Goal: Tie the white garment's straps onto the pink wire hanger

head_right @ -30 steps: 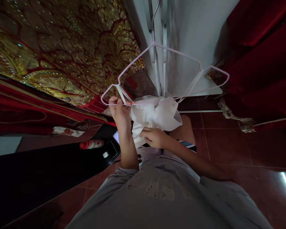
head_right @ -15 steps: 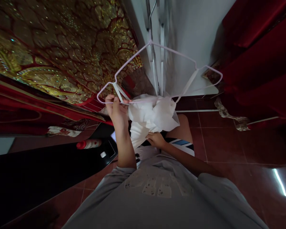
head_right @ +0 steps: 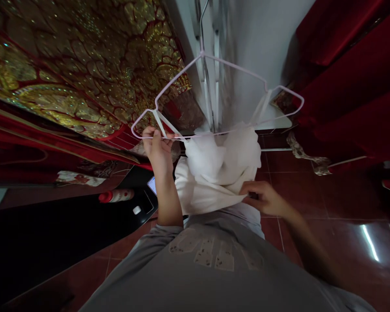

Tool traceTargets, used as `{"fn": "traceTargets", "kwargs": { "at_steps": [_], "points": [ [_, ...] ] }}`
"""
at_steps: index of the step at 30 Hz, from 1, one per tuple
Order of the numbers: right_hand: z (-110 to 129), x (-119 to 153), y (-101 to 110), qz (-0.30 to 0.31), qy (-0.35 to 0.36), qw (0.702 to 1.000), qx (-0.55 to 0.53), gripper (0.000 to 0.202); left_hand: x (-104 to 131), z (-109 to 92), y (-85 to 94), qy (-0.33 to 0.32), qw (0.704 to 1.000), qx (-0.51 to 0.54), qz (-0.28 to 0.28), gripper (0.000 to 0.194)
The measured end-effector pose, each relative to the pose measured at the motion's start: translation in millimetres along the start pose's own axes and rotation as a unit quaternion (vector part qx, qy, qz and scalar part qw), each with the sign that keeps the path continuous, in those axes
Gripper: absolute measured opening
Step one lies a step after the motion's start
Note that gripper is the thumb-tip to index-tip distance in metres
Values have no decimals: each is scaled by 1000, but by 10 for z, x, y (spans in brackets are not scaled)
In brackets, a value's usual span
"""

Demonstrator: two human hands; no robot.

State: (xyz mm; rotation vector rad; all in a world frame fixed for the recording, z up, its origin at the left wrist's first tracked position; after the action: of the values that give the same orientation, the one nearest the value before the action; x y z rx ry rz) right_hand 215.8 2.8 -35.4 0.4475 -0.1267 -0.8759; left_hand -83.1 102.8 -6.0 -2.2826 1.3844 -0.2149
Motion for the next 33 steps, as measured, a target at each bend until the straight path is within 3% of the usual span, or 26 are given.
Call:
{"fn": "traceTargets", "kwargs": {
  "at_steps": [3,6,10,12,15,17,21,25,28,33],
  "points": [
    [20,330,333,-23,-45,999,0,20,31,4,-5,2,1000,-17,-6,38],
    [-207,696,601,-45,-84,995,11,21,72,-2,-19,-3,1000,-12,-5,38],
    [-790,1053,692,-29,-165,984,56,25,108,29,-16,-2,1000,-7,-7,34],
    [-912,1053,684,-44,-179,980,72,31,104,52,-11,-1,1000,-5,-7,34],
    [-778,787,542,-31,-198,978,62,38,77,60,-13,-4,1000,4,1,35],
    [-441,447,486,-42,-150,986,68,36,58,44,-2,-7,1000,2,-2,34],
    [330,-247,554,-143,20,987,69,17,58,-20,29,-17,1000,-14,-19,32],
    [877,-733,625,-245,212,941,101,19,109,-69,10,-26,1000,0,-5,32],
    [961,-1077,553,-253,248,920,170,27,139,-69,7,-17,1000,-14,0,32],
    [745,-1412,486,-225,191,928,228,20,135,-78,31,-18,1000,-20,-11,33]
  ]
}}
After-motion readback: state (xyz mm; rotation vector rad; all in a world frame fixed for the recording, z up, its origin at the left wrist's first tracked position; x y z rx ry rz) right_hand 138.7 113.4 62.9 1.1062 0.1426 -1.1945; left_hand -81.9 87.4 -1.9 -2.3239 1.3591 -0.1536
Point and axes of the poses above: each hand's wrist, its own x-axis away from the middle knuckle, its own y-axis out of the back of the hand, z = x × y, the point moved 9 cm from there along -x, towards the middle knuckle, and after that the axes turned 2 degrees about y, right-handed, at the moved point
